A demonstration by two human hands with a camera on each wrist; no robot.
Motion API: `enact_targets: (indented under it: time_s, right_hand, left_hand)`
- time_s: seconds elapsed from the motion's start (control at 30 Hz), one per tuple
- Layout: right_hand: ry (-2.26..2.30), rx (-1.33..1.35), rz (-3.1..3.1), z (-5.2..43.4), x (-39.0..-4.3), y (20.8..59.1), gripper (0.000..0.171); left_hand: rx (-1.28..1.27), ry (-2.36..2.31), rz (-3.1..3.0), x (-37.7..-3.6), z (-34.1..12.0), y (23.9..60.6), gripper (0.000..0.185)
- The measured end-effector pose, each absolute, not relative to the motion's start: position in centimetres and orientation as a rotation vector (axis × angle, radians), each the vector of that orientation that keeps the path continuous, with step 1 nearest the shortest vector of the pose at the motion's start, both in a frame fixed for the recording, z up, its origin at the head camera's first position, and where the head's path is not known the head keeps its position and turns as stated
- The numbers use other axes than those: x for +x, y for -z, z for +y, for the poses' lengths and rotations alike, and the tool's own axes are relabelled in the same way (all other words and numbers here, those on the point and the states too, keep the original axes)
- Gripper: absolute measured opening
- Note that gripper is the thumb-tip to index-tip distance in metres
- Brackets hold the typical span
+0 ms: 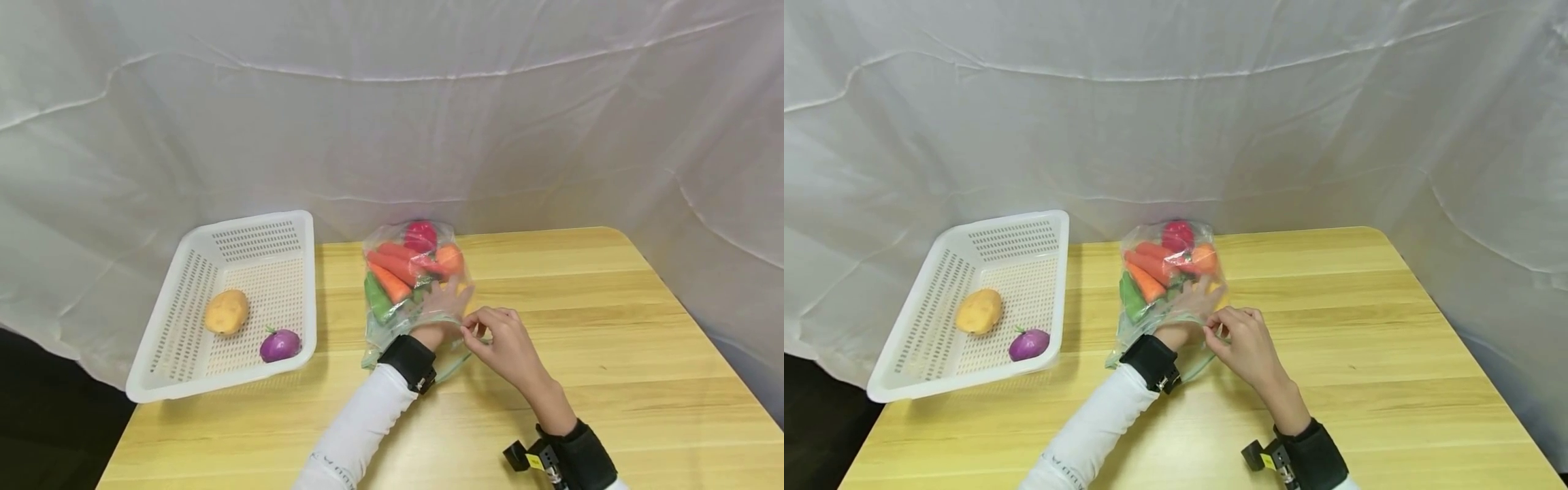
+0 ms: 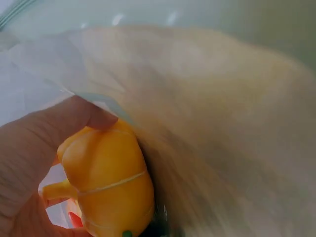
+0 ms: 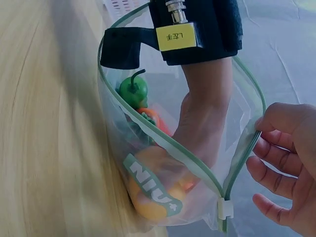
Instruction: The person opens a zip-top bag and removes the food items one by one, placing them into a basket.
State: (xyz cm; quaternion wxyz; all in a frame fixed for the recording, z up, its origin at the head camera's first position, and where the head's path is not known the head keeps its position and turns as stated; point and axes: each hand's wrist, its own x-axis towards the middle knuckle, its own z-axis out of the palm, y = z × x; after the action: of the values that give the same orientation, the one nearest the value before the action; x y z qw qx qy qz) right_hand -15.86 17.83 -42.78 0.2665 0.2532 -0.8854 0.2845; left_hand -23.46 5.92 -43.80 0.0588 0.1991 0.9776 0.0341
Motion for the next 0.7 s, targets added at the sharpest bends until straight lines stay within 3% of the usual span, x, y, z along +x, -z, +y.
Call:
enact_targets:
  time_s: [0.3,0.57,0.63,0.7]
  right_hand:
    - [-0.764,0.685,-2.408,17.6,-15.8,42.9,0.013]
    - [-0.768,0.703,-2.403,17.5,-15.7,43.2,0.014]
    - [-0.771,0.701,-2.405,17.6,-15.7,43.2,0.014]
    - [-0.771,0.706,-2.404,17.6,-15.7,43.2,0.014]
  left_hand:
    - [0.632,-0.116,2.917,-22.7,5.1,44.0,0.067]
    - [0.628,-0.085,2.951,-20.5,3.9,44.0,0.078]
    - [0.674,-0.092,2.973,-19.8,3.6,43.8,0.074]
    - [0.711,-0.198,2.923,-19.1,3.3,43.5,0.06]
